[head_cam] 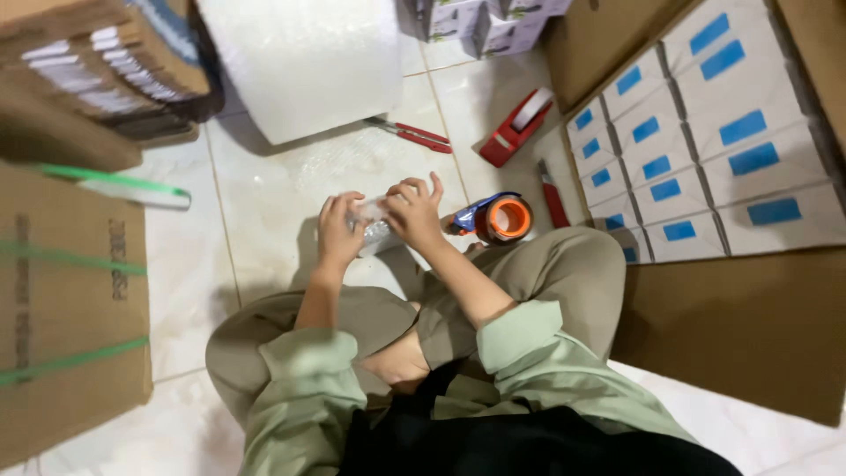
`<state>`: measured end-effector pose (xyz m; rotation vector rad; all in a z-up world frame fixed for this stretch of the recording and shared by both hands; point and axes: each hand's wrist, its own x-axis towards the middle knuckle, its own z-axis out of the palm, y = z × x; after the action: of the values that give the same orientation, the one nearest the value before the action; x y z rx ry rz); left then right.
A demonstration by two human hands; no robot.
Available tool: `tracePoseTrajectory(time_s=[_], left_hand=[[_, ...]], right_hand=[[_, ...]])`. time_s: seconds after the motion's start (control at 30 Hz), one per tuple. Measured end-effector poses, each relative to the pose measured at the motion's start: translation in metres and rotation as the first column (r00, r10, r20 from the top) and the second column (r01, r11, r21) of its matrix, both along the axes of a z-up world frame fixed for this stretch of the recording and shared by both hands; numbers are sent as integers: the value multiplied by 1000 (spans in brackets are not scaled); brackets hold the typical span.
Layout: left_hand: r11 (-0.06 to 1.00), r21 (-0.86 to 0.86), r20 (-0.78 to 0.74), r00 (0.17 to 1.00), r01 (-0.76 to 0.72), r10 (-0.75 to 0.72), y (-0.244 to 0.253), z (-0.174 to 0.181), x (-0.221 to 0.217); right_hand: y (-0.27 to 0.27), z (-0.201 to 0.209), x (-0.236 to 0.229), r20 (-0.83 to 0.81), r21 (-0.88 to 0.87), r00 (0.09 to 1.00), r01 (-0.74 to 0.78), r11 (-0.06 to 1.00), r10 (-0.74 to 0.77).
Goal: The person sits on the floor and wraps small white boxes with bubble wrap. They use a tape dispenser to secure the bubble wrap around each box and then place the wrapped items into a larger cardboard box.
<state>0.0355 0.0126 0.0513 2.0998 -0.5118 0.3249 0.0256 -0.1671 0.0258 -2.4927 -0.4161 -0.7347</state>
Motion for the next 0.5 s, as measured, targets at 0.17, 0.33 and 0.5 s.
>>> tracePoseTrajectory(time_s=[0.17,0.33,0.5], left_hand=[[955,289,209,969,69,-133,-12,29,-27],[964,249,225,962,96,-154,-7,-21,-23],[978,210,368,926,-1,-78,-8,-42,-27]], right_hand=[[0,3,-8,143,-45,988,67,997,-60],[-10,4,-2,85,-44,996,16,999,-12],[-85,-24,58,-60,680,998,67,730,-36]])
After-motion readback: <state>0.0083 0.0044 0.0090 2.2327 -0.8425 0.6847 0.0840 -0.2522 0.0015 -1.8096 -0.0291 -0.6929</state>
